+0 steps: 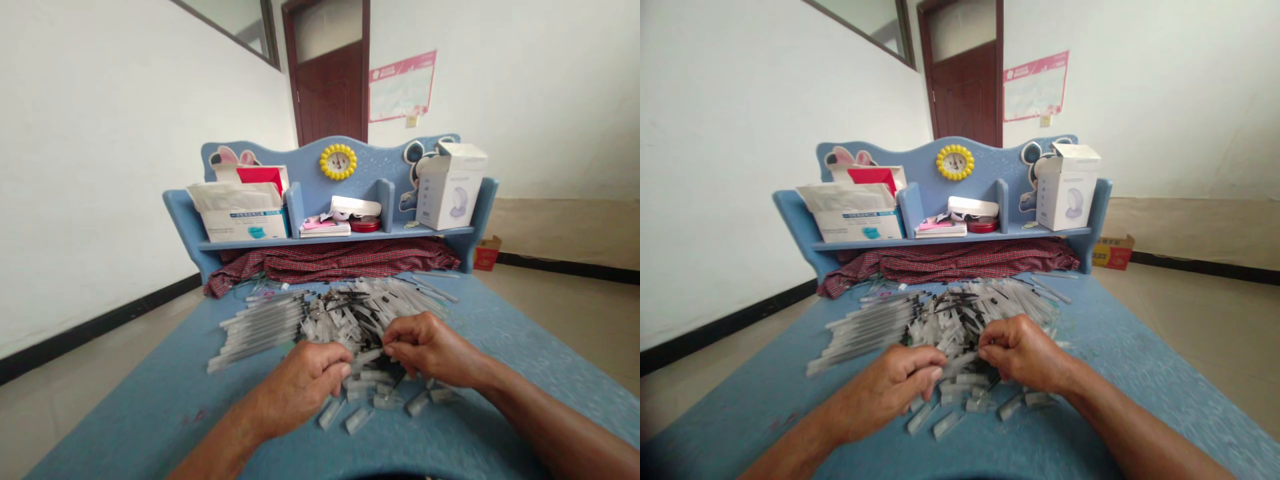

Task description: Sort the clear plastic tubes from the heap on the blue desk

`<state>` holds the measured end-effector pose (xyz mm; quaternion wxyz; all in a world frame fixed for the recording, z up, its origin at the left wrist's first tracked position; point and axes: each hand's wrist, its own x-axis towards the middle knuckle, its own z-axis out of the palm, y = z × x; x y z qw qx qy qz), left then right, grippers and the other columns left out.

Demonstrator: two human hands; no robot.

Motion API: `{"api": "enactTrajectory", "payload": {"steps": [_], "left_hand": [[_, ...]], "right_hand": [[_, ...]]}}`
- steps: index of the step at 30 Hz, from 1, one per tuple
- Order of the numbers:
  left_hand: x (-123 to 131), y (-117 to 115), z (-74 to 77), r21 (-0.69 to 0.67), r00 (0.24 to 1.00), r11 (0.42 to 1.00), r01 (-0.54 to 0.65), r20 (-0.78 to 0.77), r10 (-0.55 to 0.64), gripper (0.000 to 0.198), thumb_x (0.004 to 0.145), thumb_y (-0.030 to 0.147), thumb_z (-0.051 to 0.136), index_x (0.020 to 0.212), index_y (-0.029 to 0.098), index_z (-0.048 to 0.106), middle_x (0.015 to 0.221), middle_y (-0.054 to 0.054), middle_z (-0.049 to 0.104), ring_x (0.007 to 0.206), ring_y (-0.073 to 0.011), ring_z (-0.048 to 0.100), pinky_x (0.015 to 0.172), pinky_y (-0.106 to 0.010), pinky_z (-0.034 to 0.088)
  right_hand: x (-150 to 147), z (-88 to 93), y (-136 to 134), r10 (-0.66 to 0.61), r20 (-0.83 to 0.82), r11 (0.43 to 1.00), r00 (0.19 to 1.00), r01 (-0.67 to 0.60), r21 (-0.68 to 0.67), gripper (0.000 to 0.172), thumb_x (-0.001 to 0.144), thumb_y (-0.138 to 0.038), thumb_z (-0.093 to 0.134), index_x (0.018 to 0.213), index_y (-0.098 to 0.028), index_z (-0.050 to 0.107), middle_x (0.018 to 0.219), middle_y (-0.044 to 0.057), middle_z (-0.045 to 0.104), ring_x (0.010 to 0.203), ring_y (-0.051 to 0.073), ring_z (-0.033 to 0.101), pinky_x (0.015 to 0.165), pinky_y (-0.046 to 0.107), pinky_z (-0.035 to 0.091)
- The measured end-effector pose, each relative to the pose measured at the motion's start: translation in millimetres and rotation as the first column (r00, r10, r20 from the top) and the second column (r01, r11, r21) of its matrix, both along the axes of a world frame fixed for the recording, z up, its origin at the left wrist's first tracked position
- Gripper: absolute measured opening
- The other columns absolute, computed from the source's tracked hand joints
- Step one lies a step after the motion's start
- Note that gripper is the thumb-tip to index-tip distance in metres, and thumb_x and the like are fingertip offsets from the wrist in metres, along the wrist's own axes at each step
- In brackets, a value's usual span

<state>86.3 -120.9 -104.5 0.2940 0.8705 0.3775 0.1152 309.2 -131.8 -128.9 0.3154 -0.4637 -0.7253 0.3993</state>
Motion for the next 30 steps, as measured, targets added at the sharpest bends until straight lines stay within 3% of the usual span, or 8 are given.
{"api": "enactTrajectory", "payload": {"steps": [3, 6, 10, 13, 15, 21, 26, 30], "left_hand": [[-6.4, 3.6, 4.5, -0.016, 0.998, 0.999, -0.042, 0.042, 0.042, 0.025, 0.085, 0.028, 0.038, 0.081, 0.016, 0.060, 0.061, 0.003, 0.058, 0.055, -0.0091, 0.050, 0.053, -0.018, 0.035], [-15.3, 10.7, 7.8, -0.016, 0.992, 0.994, -0.106, 0.063, 0.107, 0.025, 0.084, 0.032, 0.040, 0.085, 0.016, 0.059, 0.063, 0.003, 0.059, 0.052, -0.0088, 0.049, 0.051, -0.018, 0.035], [-23.2, 20.5, 6.7, 0.035, 0.972, 0.973, -0.228, 0.072, 0.225, 0.026, 0.083, 0.036, 0.041, 0.080, 0.016, 0.057, 0.060, 0.004, 0.057, 0.047, -0.0083, 0.044, 0.046, -0.018, 0.032], [-23.0, 23.0, 3.8, 0.064, 0.963, 0.963, -0.263, 0.073, 0.258, 0.027, 0.084, 0.036, 0.039, 0.077, 0.016, 0.056, 0.059, 0.003, 0.056, 0.045, -0.0082, 0.043, 0.045, -0.018, 0.031], [-20.9, 22.0, 2.1, 0.066, 0.967, 0.966, -0.251, 0.060, 0.248, 0.027, 0.084, 0.035, 0.039, 0.076, 0.016, 0.056, 0.060, 0.003, 0.056, 0.046, -0.0083, 0.044, 0.045, -0.018, 0.031], [-16.3, 17.7, -1.6, 0.071, 0.978, 0.975, -0.209, 0.022, 0.208, 0.025, 0.084, 0.032, 0.038, 0.083, 0.016, 0.057, 0.061, 0.004, 0.056, 0.051, -0.0094, 0.047, 0.048, -0.018, 0.032], [-15.4, 16.3, -2.8, 0.075, 0.981, 0.979, -0.191, -0.020, 0.193, 0.027, 0.085, 0.031, 0.037, 0.086, 0.016, 0.059, 0.062, 0.004, 0.055, 0.053, -0.0098, 0.047, 0.050, -0.019, 0.032], [-13.3, 14.1, -1.1, 0.080, 0.983, 0.980, -0.181, -0.014, 0.183, 0.026, 0.084, 0.030, 0.037, 0.083, 0.016, 0.059, 0.062, 0.003, 0.054, 0.056, -0.0104, 0.048, 0.052, -0.019, 0.033]], "right_hand": [[13.8, 9.8, 3.6, -0.116, -0.105, 0.993, 0.988, 0.111, -0.049, 0.015, 0.076, -0.030, 0.054, 0.068, -0.016, 0.054, 0.042, -0.005, 0.050, 0.032, 0.005, 0.037, 0.033, 0.016, 0.028], [32.6, 19.0, 9.0, -0.284, -0.256, 0.956, 0.924, 0.295, 0.002, 0.020, 0.072, -0.034, 0.058, 0.065, -0.016, 0.054, 0.041, -0.003, 0.053, 0.030, 0.006, 0.039, 0.031, 0.018, 0.029], [50.1, 21.0, 16.0, -0.496, -0.406, 0.803, 0.767, 0.584, 0.123, 0.020, 0.072, -0.035, 0.059, 0.067, -0.016, 0.054, 0.042, -0.002, 0.053, 0.031, 0.007, 0.040, 0.031, 0.019, 0.029], [53.5, 16.3, 20.0, -0.614, -0.334, 0.680, 0.715, 0.694, 0.238, 0.019, 0.074, -0.035, 0.055, 0.072, -0.016, 0.055, 0.043, -0.002, 0.052, 0.033, 0.008, 0.041, 0.033, 0.020, 0.030], [53.8, 12.9, 22.2, -0.663, -0.230, 0.641, 0.712, 0.699, 0.317, 0.019, 0.075, -0.035, 0.052, 0.071, -0.016, 0.056, 0.043, -0.002, 0.051, 0.035, 0.009, 0.042, 0.036, 0.021, 0.032], [58.7, 6.5, 28.7, -0.701, 0.155, 0.691, 0.696, 0.610, 0.387, 0.020, 0.075, -0.028, 0.046, 0.066, -0.016, 0.060, 0.046, 0.001, 0.055, 0.039, 0.010, 0.047, 0.042, 0.021, 0.031], [59.4, 1.2, 33.3, -0.635, 0.455, 0.772, 0.624, 0.514, 0.374, 0.020, 0.071, -0.023, 0.046, 0.063, -0.018, 0.064, 0.051, 0.002, 0.058, 0.049, 0.012, 0.052, 0.046, 0.022, 0.029], [58.7, -0.4, 34.9, -0.576, 0.587, 0.815, 0.569, 0.455, 0.359, 0.022, 0.072, -0.028, 0.047, 0.065, -0.019, 0.066, 0.059, 0.004, 0.062, 0.056, 0.015, 0.054, 0.048, 0.023, 0.029]]}}
